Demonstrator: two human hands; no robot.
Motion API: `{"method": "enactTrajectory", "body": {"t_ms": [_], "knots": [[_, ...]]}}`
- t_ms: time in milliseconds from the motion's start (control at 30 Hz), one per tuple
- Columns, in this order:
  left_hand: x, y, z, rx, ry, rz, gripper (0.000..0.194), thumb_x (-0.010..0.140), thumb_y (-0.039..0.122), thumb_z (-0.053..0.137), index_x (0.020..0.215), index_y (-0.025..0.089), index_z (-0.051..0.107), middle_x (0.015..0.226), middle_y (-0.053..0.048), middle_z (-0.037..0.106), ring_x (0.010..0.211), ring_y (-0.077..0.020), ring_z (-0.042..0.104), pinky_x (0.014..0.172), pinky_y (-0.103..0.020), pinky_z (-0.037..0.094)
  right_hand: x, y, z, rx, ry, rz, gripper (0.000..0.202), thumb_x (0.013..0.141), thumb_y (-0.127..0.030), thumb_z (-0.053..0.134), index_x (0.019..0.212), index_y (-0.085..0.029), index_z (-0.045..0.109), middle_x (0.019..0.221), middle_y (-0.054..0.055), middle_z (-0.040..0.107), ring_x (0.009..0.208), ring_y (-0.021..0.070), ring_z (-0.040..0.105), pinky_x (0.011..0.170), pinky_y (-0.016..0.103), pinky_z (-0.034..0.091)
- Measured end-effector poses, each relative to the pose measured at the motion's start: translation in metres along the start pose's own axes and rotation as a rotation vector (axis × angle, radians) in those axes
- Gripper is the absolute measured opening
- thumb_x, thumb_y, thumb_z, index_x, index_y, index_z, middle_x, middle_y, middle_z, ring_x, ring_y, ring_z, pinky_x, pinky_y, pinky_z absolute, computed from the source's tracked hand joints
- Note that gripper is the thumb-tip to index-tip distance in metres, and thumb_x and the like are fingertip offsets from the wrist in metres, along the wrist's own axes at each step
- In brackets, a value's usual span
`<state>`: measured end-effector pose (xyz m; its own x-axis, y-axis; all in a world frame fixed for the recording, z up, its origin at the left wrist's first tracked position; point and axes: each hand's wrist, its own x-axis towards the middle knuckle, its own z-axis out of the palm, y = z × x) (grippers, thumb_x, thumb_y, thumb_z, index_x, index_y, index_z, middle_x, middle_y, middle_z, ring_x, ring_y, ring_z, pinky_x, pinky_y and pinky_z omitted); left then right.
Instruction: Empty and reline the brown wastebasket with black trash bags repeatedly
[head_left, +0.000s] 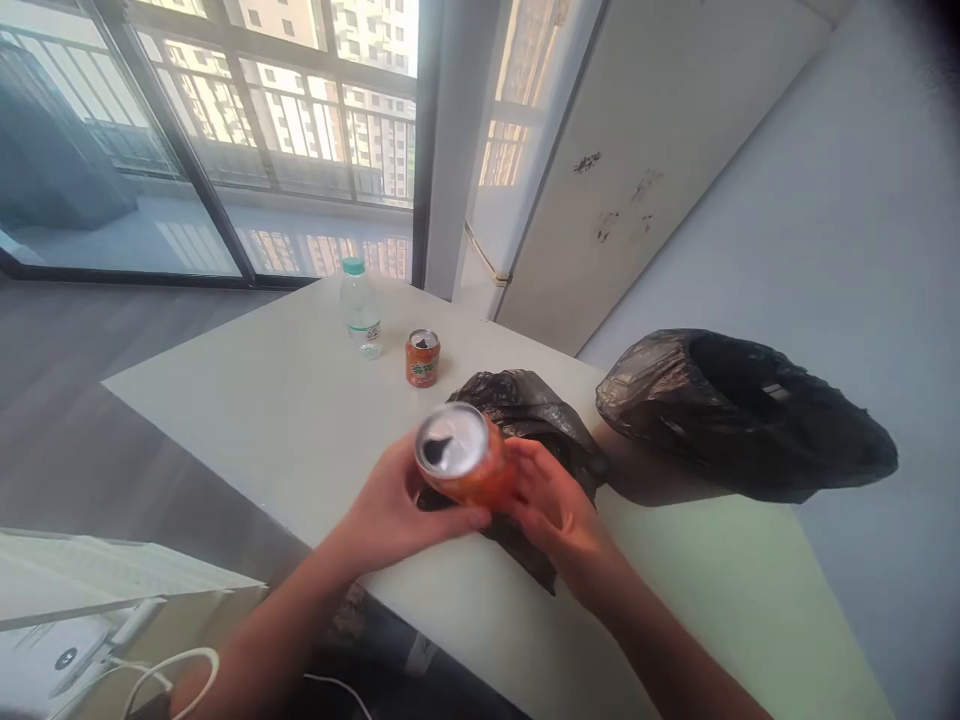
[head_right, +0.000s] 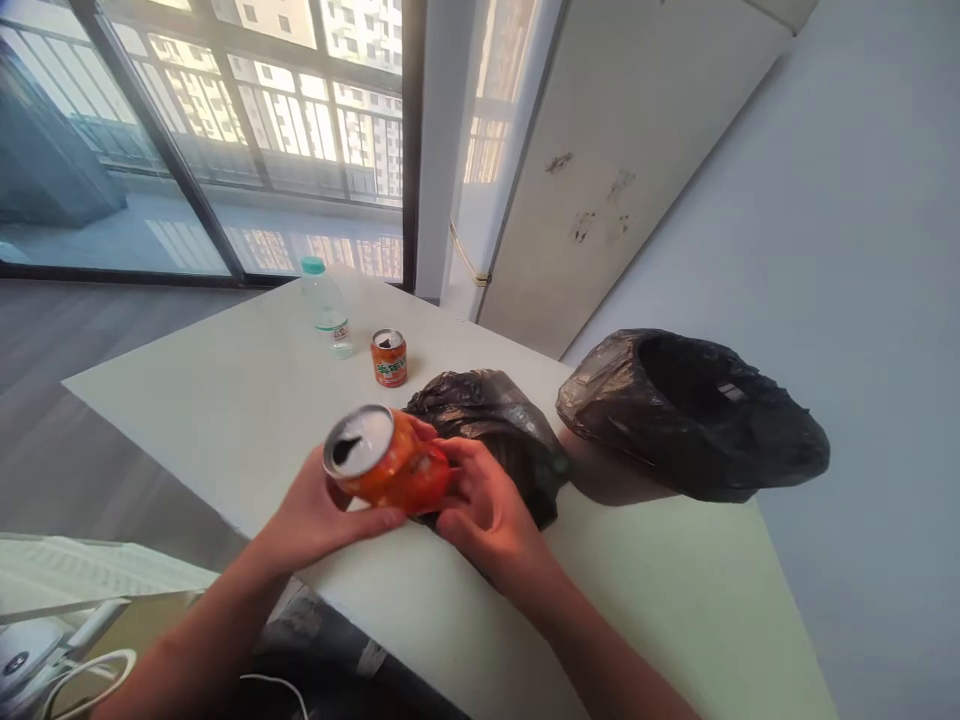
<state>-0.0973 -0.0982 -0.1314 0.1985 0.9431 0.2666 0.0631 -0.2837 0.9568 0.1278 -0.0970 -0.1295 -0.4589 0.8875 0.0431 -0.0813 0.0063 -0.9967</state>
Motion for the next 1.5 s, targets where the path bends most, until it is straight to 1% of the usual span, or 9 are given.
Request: {"method": "enactTrajectory", "body": {"t_ms": [167,367,500,633,767,933,1000,1233,1500], "knots": [[0.005,-0.045,-0.035,0.493,0.456,-0.080,0.045,0.079,0.050,0.084,0.110,0.023,0.065,0.098,-0.005,0.076,0.090,-0.0262,0.072,0.086,-0.043,0.059,0.014,0.035,-0.024,-0.801,0.105,0.037,0.016,0.099,-0.025,0.058,0.102,-0.020,0.073,0.124,0.013,0.072,0.114,0.0275,0.070,0.107,0.048,0.055],[0.011,-0.092,-0.050,0.624,0.364,-0.227,0.058,0.082,0.046,0.076,0.131,0.025,0.052,0.096,-0.004,0.075,0.079,-0.0235,0.071,0.075,-0.036,0.055,0.028,0.078,-0.050,-1.326,0.420,-0.127,0.041,0.096,-0.007,0.043,0.131,-0.007,0.065,0.138,0.023,0.060,0.139,0.0358,0.053,0.117,0.055,0.046],[0.009,-0.105,-0.048,0.601,0.335,-0.259,0.062,0.081,0.048,0.076,0.132,0.023,0.051,0.107,-0.009,0.073,0.092,-0.0286,0.072,0.084,-0.044,0.056,0.029,0.075,-0.061,-1.446,0.423,-0.180,0.027,0.100,-0.012,0.046,0.109,-0.014,0.071,0.116,0.017,0.066,0.115,0.0331,0.061,0.104,0.051,0.054],[0.001,-0.105,-0.050,0.568,0.614,-0.050,0.075,0.078,0.050,0.082,0.139,0.023,0.045,0.138,-0.016,0.059,0.123,-0.0326,0.062,0.095,-0.047,0.054,0.031,0.080,-0.060,-1.414,0.199,-0.193,0.025,0.104,-0.019,0.049,0.089,-0.020,0.070,0.099,0.011,0.070,0.101,0.0288,0.064,0.092,0.044,0.058],[-0.009,-0.081,-0.037,0.513,0.990,0.396,0.033,0.093,0.038,0.068,0.119,0.026,0.052,0.108,-0.006,0.058,0.098,-0.0245,0.062,0.085,-0.042,0.055,0.035,0.090,-0.064,-1.493,0.350,-0.181,0.036,0.097,-0.005,0.044,0.121,-0.015,0.070,0.121,0.016,0.071,0.114,0.0303,0.065,0.104,0.045,0.054],[0.002,-0.050,0.034,0.567,-0.092,0.353,0.029,0.100,0.022,0.056,0.127,0.030,0.062,0.129,-0.009,0.066,0.121,-0.0253,0.064,0.101,-0.044,0.056,0.037,0.085,-0.076,-1.649,0.481,-0.043,0.048,0.087,0.002,0.047,0.129,-0.010,0.066,0.124,0.019,0.071,0.116,0.0324,0.066,0.105,0.043,0.052],[0.010,-0.053,0.063,0.618,-0.328,0.311,0.039,0.098,0.023,0.061,0.136,0.030,0.061,0.141,-0.011,0.065,0.130,-0.0305,0.062,0.108,-0.049,0.053,0.037,0.080,-0.079,-1.689,0.458,0.029,0.038,0.089,-0.001,0.047,0.120,-0.009,0.069,0.115,0.020,0.072,0.112,0.0332,0.067,0.101,0.043,0.052],[0.012,-0.085,0.075,0.881,-0.465,0.092,0.034,0.105,0.041,0.051,0.084,0.022,0.069,0.087,-0.010,0.072,0.083,-0.0288,0.072,0.073,-0.041,0.054,0.036,0.069,-0.086,-1.733,0.516,0.255,0.019,0.091,-0.010,0.057,0.098,-0.008,0.074,0.100,0.024,0.073,0.097,0.0340,0.071,0.084,0.040,0.054],[0.010,-0.084,0.073,0.751,-0.270,0.167,0.021,0.103,0.032,0.055,0.121,0.026,0.063,0.115,-0.007,0.071,0.100,-0.0239,0.071,0.086,-0.037,0.057,0.017,0.014,-0.065,-1.514,0.319,0.441,0.027,0.089,-0.024,0.069,0.112,-0.010,0.068,0.099,0.020,0.075,0.092,0.0351,0.075,0.072,0.036,0.051]]}}
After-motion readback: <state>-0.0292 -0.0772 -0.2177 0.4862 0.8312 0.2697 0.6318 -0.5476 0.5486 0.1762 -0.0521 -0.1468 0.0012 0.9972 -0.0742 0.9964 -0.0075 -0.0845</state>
